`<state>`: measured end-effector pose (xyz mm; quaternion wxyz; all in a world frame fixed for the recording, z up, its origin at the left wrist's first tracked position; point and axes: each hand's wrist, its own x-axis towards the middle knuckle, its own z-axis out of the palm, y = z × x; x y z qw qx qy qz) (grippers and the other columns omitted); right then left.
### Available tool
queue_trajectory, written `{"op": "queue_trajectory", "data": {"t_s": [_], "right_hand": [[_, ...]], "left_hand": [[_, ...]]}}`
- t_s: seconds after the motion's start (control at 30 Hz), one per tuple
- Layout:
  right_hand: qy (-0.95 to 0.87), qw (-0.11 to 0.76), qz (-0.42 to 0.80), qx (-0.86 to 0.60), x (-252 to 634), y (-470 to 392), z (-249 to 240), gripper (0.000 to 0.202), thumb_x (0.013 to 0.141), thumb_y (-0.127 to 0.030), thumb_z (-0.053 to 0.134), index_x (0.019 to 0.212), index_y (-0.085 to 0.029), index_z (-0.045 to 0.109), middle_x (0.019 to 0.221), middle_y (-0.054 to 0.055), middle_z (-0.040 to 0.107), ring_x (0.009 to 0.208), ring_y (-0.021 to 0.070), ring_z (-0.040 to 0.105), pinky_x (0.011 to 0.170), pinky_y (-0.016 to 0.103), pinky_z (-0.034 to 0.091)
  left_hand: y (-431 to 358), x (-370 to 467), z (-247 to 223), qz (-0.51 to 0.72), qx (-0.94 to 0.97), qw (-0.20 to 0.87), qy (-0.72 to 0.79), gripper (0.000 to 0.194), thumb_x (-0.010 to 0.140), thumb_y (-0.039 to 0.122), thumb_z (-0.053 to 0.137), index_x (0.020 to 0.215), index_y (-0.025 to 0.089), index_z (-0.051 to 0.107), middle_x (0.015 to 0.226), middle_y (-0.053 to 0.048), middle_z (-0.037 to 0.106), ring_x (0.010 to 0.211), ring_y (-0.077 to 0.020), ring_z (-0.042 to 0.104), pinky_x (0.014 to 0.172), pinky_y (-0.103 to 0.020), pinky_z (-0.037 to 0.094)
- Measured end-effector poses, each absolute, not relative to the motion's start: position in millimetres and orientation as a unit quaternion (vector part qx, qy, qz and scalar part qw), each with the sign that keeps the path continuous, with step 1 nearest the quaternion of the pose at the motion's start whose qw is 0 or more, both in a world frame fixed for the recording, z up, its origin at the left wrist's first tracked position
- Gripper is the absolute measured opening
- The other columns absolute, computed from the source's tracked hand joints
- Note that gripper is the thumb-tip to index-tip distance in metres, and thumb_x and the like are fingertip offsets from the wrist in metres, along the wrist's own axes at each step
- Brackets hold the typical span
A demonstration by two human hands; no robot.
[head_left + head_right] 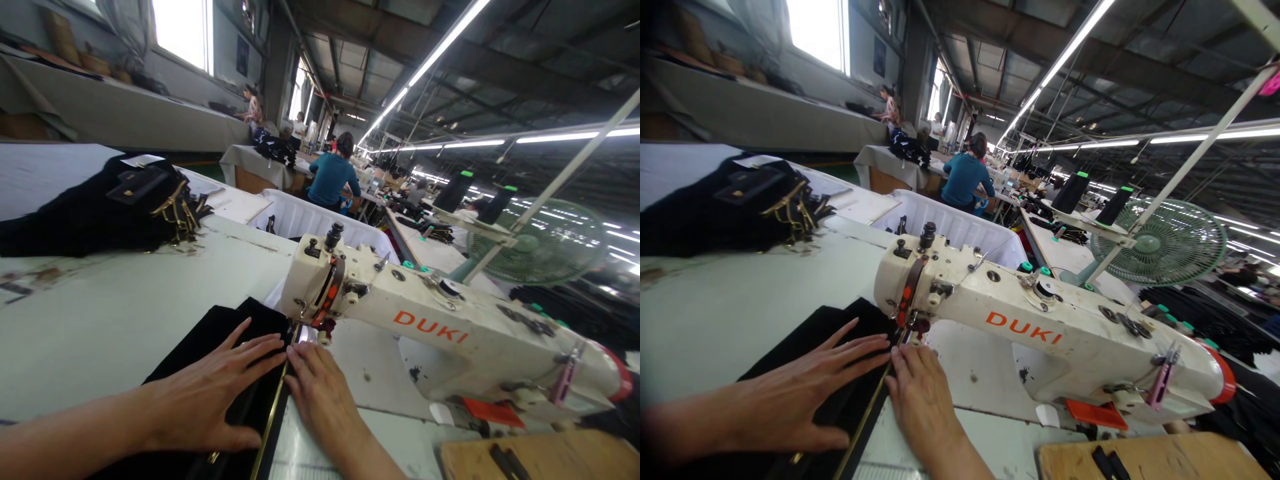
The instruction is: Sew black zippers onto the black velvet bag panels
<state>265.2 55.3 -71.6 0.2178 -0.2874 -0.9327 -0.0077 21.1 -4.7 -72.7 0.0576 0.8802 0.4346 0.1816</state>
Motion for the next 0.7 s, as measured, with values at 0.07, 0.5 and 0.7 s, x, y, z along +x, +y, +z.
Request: {"op": "queue_trajectory", "data": {"t_s": [0.07, 0.5, 0.7], "right_hand": [[-0.931, 0.221, -0.022, -0.288, 264.4, 56.7, -75.3, 0.045, 0.094, -0.017, 0.066, 0.139, -0.015, 0.06, 0.13, 0.011, 0.068, 0.116, 0.0302, 0.066, 0.103, 0.047, 0.058], [-0.924, 0.222, -0.034, -0.31, 266.0, 66.1, -85.1, 0.046, 0.097, -0.019, 0.059, 0.143, -0.017, 0.057, 0.141, 0.011, 0.063, 0.129, 0.0317, 0.061, 0.109, 0.053, 0.053], [-0.919, 0.25, -0.035, -0.303, 268.2, 68.9, -88.4, 0.045, 0.096, -0.017, 0.057, 0.141, -0.017, 0.059, 0.14, 0.011, 0.064, 0.127, 0.032, 0.061, 0.106, 0.054, 0.055]], "left_hand": [[-3.3, 21.3, -72.0, 0.188, 0.881, 0.059, 0.43, 0.108, 0.078, 0.051, 0.082, 0.164, 0.029, 0.022, 0.163, -0.014, 0.038, 0.148, -0.0378, 0.038, 0.124, -0.066, 0.011], [9.7, 26.8, -72.5, 0.175, 0.873, 0.073, 0.45, 0.104, 0.081, 0.055, 0.078, 0.164, 0.028, 0.022, 0.163, -0.016, 0.036, 0.149, -0.0386, 0.035, 0.122, -0.07, 0.007], [16.0, 28.6, -65.9, 0.148, 0.872, 0.07, 0.461, 0.096, 0.082, 0.061, 0.074, 0.161, 0.025, 0.032, 0.162, -0.019, 0.038, 0.151, -0.0379, 0.033, 0.122, -0.071, 0.01]]}}
